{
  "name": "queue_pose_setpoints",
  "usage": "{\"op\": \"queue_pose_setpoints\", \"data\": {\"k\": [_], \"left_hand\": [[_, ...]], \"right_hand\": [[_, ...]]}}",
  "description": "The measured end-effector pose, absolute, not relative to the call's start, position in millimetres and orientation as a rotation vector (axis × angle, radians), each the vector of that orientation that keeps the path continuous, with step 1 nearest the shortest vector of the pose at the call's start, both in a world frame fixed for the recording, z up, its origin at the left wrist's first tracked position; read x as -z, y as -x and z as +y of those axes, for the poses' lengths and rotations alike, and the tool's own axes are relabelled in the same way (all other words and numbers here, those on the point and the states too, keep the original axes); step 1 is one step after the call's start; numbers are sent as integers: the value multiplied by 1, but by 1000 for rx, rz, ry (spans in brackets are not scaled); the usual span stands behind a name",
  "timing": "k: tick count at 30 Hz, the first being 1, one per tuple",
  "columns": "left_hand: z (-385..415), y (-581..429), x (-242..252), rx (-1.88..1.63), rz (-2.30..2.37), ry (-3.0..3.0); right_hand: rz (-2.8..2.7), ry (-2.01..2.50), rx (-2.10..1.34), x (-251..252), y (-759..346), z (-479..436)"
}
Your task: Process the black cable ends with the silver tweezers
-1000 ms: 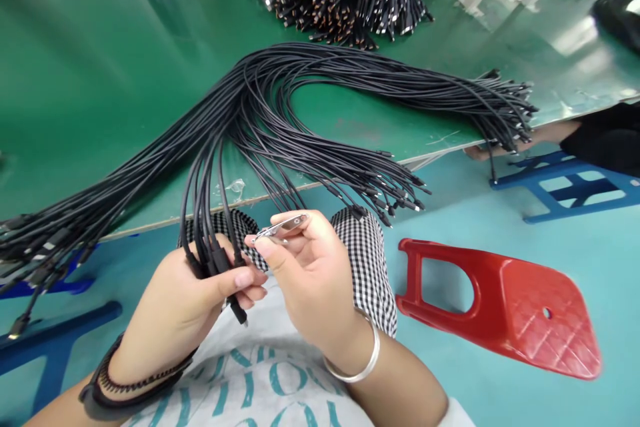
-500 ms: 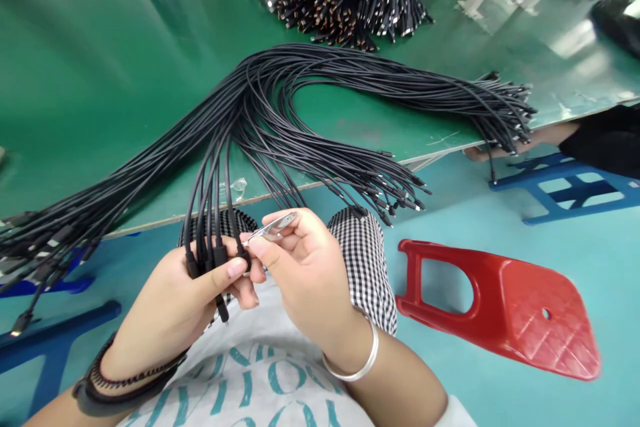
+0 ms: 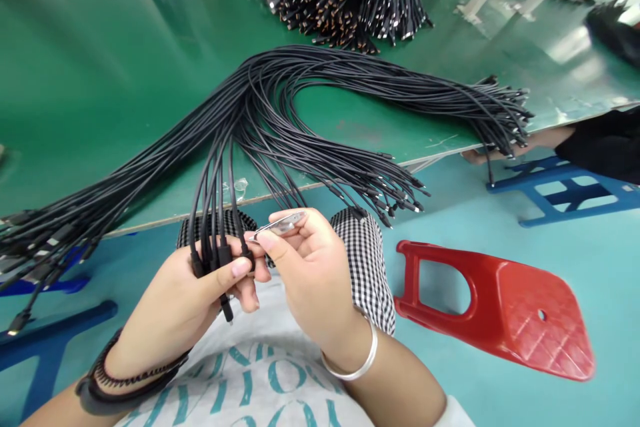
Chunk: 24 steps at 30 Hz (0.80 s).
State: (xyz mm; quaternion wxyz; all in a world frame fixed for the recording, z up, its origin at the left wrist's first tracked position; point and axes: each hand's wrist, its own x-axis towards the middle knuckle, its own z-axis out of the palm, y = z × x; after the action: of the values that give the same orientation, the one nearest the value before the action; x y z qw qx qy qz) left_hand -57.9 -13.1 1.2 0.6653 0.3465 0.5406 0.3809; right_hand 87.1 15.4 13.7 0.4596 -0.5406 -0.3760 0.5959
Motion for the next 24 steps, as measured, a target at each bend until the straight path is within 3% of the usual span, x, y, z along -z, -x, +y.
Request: {"op": "queue_pose_setpoints", "data": {"k": [7,9,12,14,19,24], "left_hand": [[-13,57,-2,-798,1155,-706],[-15,59,-3,-807,1101,-635],[-18,59,-3,-836,1030,-473],[-18,57,-3,-853,1036,-430],[-17,50,0,-863,1063,-431],[-13,53,4,-902,1081,-484]], "right_hand": [[-1039,1248,-1620,-17,-92,18],[-1219,1389,-1332,-16,-98,24],[-1433,1557,-604,-10,-110,33],[-1461,1551,-428,-7,-114,36],[-1304,1360,-1199,-13,-108,29],[-1033,1290,-1578,-13,-96,22]]}}
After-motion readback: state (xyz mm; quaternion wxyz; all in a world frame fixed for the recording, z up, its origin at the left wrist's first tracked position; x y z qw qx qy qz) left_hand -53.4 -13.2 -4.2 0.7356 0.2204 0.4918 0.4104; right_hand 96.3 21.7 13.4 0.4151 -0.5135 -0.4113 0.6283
